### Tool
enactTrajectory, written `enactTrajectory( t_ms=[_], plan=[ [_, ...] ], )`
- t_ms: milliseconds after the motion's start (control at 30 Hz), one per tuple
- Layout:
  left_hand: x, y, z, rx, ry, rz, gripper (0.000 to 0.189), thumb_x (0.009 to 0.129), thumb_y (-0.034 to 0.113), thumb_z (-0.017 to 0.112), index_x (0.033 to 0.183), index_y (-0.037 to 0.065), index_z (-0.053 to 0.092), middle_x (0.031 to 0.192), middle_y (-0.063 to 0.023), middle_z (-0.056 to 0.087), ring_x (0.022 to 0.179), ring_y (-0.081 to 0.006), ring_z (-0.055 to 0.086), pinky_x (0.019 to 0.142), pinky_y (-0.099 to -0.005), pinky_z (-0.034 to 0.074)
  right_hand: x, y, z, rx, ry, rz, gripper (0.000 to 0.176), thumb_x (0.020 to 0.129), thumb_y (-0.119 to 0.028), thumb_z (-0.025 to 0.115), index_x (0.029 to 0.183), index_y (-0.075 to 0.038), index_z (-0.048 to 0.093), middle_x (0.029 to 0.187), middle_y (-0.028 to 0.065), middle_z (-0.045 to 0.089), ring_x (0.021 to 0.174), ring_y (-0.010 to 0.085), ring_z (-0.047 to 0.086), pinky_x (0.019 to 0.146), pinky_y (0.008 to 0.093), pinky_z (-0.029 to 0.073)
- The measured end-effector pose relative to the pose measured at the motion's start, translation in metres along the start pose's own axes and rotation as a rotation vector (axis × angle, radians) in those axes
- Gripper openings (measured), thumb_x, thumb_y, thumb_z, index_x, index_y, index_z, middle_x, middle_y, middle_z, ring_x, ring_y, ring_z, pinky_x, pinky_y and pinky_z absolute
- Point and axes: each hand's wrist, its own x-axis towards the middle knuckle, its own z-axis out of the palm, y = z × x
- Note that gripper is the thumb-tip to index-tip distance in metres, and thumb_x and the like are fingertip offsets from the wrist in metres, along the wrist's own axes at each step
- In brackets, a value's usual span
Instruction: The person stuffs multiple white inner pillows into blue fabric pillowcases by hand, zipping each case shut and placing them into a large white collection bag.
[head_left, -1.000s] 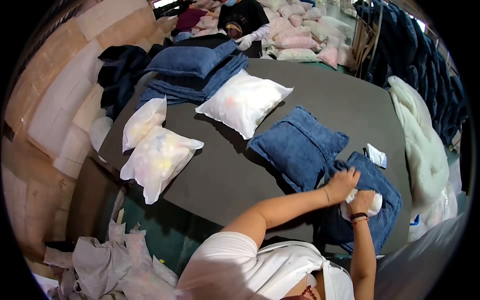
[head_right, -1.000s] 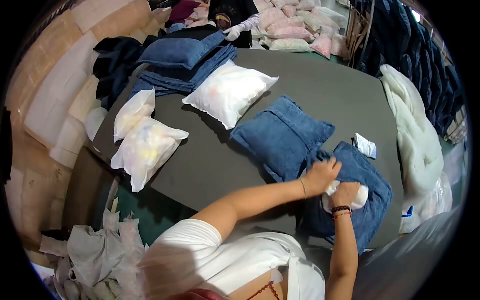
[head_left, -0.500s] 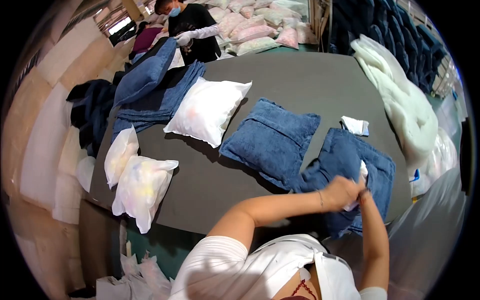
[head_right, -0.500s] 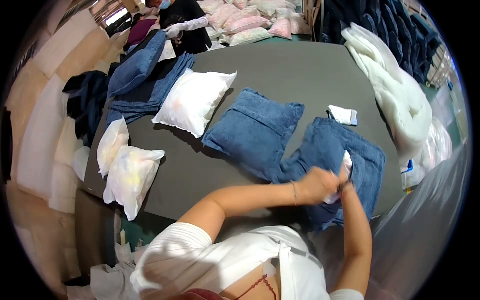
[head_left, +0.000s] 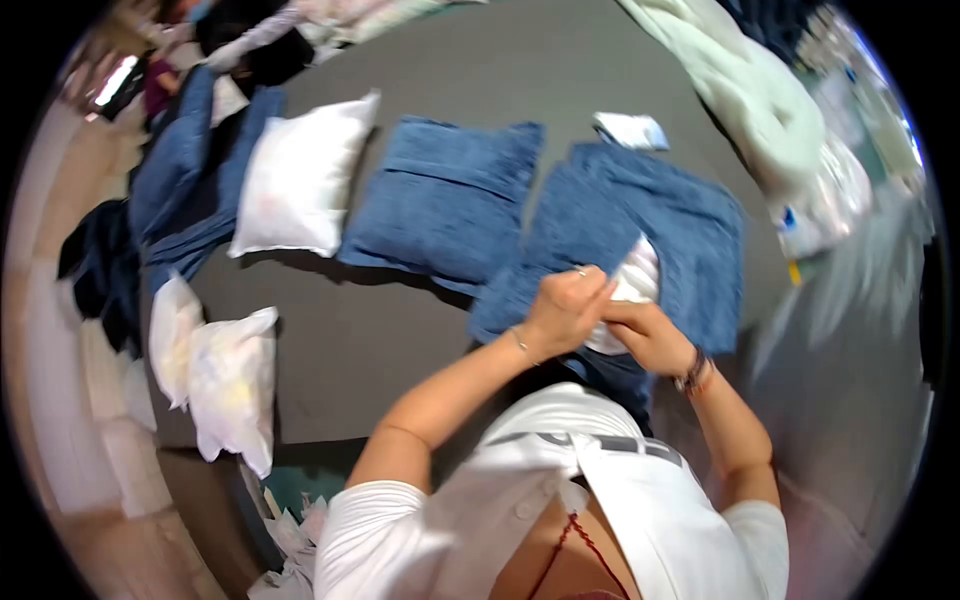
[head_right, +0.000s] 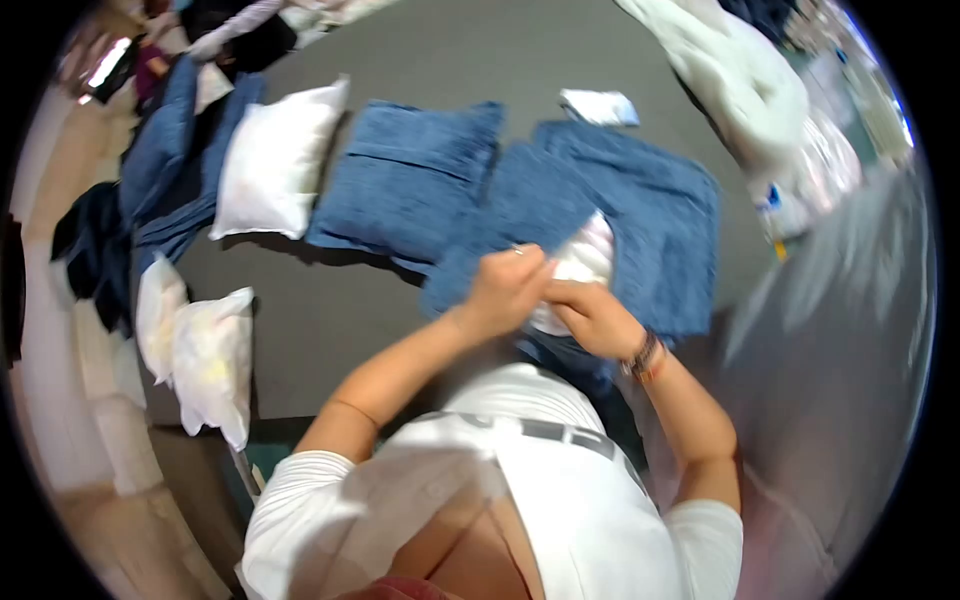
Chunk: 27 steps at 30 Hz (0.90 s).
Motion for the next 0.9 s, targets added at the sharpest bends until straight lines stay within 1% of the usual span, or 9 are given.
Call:
enactTrajectory(
  t_ms=[67,100,133,300,533,633,700,800,900],
  plan=[
    [-0.002,0.009,0.013,-0.104,-0.044,0.104,0.022,0.091,0.010,0.062,0.072,0.002,0.052,0.067,-0.0146,0.049,0.057,-0.0339,0.054,0.051,-0.0424,0.042,0.002,0.035,0.013,0.216,-0.111,0.010,0.026,0.097,-0.009,0.048,0.113,0.003,0.066,0.105,0.0170,0.070,0.097,0.0253,0.066,0.088,0.0374,0.051],
    [-0.003,0.017,0.022,-0.111,-0.081,0.178,0.021,0.090,0.010,0.062,0.073,0.003,0.052,0.068,-0.0141,0.049,0.056,-0.0326,0.054,0.050,-0.0415,0.043,-0.001,0.060,0.014,0.066,-0.241,0.199,0.025,0.101,-0.013,0.051,0.118,0.000,0.065,0.115,0.0145,0.069,0.114,0.0283,0.061,0.098,0.0366,0.047],
    [-0.002,0.029,0.028,-0.114,-0.117,0.238,0.019,0.090,0.010,0.063,0.074,0.003,0.053,0.068,-0.0135,0.050,0.056,-0.0317,0.055,0.050,-0.0410,0.043,0.002,0.092,0.032,0.006,-0.154,-0.201,0.023,0.099,-0.010,0.051,0.113,-0.003,0.069,0.109,0.0144,0.069,0.114,0.0264,0.060,0.094,0.0366,0.049],
    [-0.026,0.015,0.044,0.078,-0.372,0.367,0.015,0.086,0.010,0.064,0.077,0.005,0.053,0.069,-0.0144,0.053,0.060,-0.0300,0.059,0.051,-0.0403,0.046,0.043,0.116,0.079,0.194,-0.077,-0.038,0.022,0.097,-0.011,0.055,0.112,0.001,0.067,0.108,0.0140,0.069,0.109,0.0264,0.063,0.093,0.0370,0.050],
    [-0.055,-0.031,-0.047,0.411,-0.151,-0.266,0.022,0.078,0.007,0.067,0.089,0.003,0.048,0.077,-0.0157,0.054,0.073,-0.0411,0.058,0.063,-0.0463,0.046,0.071,0.050,0.061,0.900,0.079,-0.040,0.025,0.094,-0.012,0.061,0.112,0.005,0.065,0.108,0.0135,0.070,0.102,0.0265,0.066,0.091,0.0374,0.051],
    [-0.080,-0.042,-0.030,0.383,-0.161,-0.402,0.032,0.072,0.005,0.069,0.094,0.004,0.045,0.086,-0.0168,0.051,0.082,-0.0415,0.056,0.068,-0.0470,0.046,0.020,0.042,0.026,-0.263,0.318,-0.281,0.028,0.088,-0.020,0.068,0.106,0.001,0.066,0.108,0.0214,0.065,0.101,0.0337,0.061,0.094,0.0399,0.048],
    [-0.067,-0.051,-0.012,0.369,-0.096,-0.329,0.035,0.071,-0.002,0.066,0.100,0.003,0.048,0.095,-0.0190,0.054,0.088,-0.0428,0.058,0.075,-0.0501,0.047,0.001,0.043,0.010,-0.758,0.341,-0.326,0.024,0.083,-0.023,0.070,0.093,-0.002,0.068,0.098,0.0176,0.067,0.093,0.0336,0.062,0.089,0.0413,0.048],
    [-0.028,-0.080,0.009,0.500,-0.089,-0.292,0.038,0.071,-0.006,0.058,0.107,0.003,0.049,0.098,-0.0219,0.058,0.090,-0.0458,0.060,0.076,-0.0519,0.050,0.006,0.051,0.012,-0.709,0.244,-0.295,0.027,0.080,-0.024,0.074,0.077,0.000,0.063,0.082,0.0160,0.065,0.077,0.0338,0.060,0.070,0.0426,0.047],
    [0.008,-0.100,0.017,0.531,-0.056,-0.245,0.036,0.072,-0.002,0.061,0.107,0.004,0.050,0.094,-0.0200,0.062,0.085,-0.0465,0.062,0.074,-0.0521,0.052,0.012,0.028,0.015,-0.552,0.396,-0.183,0.032,0.081,-0.030,0.071,0.065,-0.003,0.065,0.072,0.0154,0.065,0.073,0.0368,0.061,0.072,0.0450,0.049]
  ],
)
